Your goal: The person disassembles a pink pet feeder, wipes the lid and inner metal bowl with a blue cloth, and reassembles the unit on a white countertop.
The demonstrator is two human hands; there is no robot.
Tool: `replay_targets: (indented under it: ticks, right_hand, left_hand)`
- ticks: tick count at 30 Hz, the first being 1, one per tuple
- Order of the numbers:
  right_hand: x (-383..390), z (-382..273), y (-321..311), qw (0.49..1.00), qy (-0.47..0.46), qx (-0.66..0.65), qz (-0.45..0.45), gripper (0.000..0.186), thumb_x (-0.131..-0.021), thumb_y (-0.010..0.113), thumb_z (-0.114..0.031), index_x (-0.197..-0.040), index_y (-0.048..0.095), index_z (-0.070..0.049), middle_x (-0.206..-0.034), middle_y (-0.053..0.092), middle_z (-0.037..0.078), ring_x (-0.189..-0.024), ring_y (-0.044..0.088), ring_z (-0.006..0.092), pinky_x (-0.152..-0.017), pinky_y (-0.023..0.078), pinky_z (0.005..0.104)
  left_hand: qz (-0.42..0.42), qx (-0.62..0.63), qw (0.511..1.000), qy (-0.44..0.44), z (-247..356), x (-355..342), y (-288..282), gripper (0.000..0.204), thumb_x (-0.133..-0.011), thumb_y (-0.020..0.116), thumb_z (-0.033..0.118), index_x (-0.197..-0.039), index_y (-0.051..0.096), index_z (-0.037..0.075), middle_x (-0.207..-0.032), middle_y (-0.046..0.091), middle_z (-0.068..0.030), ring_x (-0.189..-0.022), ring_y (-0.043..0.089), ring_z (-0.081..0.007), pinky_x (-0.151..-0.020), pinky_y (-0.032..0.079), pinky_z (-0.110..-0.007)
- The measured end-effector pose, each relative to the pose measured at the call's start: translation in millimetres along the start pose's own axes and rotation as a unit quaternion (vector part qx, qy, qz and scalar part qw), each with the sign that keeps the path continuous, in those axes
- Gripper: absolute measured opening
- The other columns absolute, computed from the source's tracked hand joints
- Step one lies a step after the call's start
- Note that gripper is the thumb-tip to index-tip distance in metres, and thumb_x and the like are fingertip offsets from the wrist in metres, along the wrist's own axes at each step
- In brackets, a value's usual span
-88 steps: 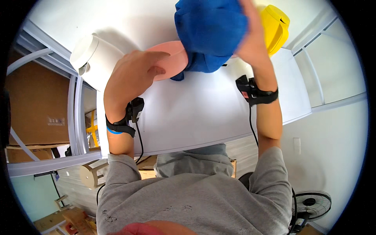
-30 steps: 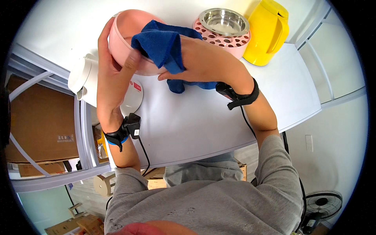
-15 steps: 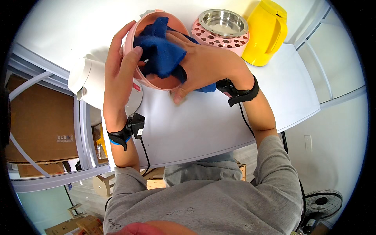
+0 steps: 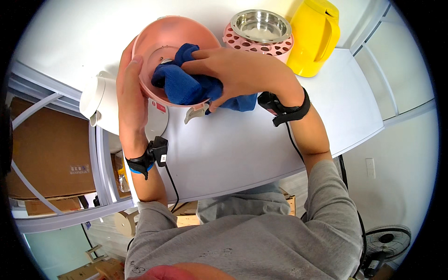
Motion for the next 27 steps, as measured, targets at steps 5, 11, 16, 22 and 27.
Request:
replay_targets:
  ticks: [5, 11, 16, 22, 27]
  right_hand:
    - [16, -3, -12, 0.997, -0.051, 0.039, 0.034, 0.092, -0.068, 0.097, -0.008, -0.152, 0.062, -0.014, -0.134, 0.066, 0.012, -0.125, 0.066, 0.0364, -0.105, 0.056, 0.0466]
    - [8, 4, -2, 0.984, -0.006, 0.17, 0.055, 0.069, -0.085, 0.072, 0.006, -0.15, 0.065, -0.016, -0.136, 0.066, 0.006, -0.132, 0.064, 0.0311, -0.111, 0.055, 0.0427]
    - [12, 9, -9, 0.98, -0.011, 0.182, 0.078, 0.061, -0.086, 0.064, 0.009, -0.143, 0.071, -0.015, -0.134, 0.066, 0.006, -0.129, 0.065, 0.0309, -0.11, 0.054, 0.0415]
    - [21, 11, -29, 0.994, -0.034, 0.081, 0.061, 0.06, -0.083, 0.064, 0.01, -0.138, 0.07, -0.011, -0.134, 0.068, 0.01, -0.127, 0.066, 0.0362, -0.111, 0.053, 0.0416]
    - [23, 17, -43, 0.977, 0.014, 0.046, 0.208, 0.059, -0.089, 0.067, 0.01, -0.143, 0.064, -0.012, -0.132, 0.069, 0.012, -0.124, 0.069, 0.0332, -0.107, 0.055, 0.0407]
  left_hand:
    - [0.01, 0.002, 1.0, -0.012, 10, 2, 0, 0.056, -0.112, 0.055, 0.027, -0.164, 0.049, 0.005, -0.137, 0.068, -0.0148, -0.124, 0.065, -0.0206, -0.102, 0.056, -0.033]
    - [0.033, -0.026, 0.999, 0.018, 4, -2, -3, 0.055, -0.112, 0.056, 0.026, -0.163, 0.05, 0.005, -0.131, 0.07, -0.0121, -0.115, 0.067, -0.0182, -0.097, 0.057, -0.03]
    - [0.035, -0.004, 0.999, 0.011, 11, 0, -7, 0.056, -0.111, 0.058, 0.026, -0.163, 0.05, 0.006, -0.13, 0.072, -0.0112, -0.11, 0.069, -0.018, -0.094, 0.058, -0.03]
    - [0.034, -0.048, 0.997, 0.044, 14, 3, -6, 0.06, -0.107, 0.068, 0.022, -0.163, 0.052, 0.007, -0.137, 0.071, -0.0143, -0.118, 0.071, -0.0225, -0.099, 0.058, -0.033]
    - [0.047, -0.175, 0.975, 0.127, 10, 4, -11, 0.058, -0.108, 0.068, 0.017, -0.164, 0.053, 0.01, -0.143, 0.071, -0.0139, -0.126, 0.071, -0.0245, -0.104, 0.058, -0.034]
Point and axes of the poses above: each hand's wrist, its own x-axis away from the middle knuckle, its own y-axis out of the palm, z = x × y, the point moved 5 cm from there along -x, towards the middle knuckle
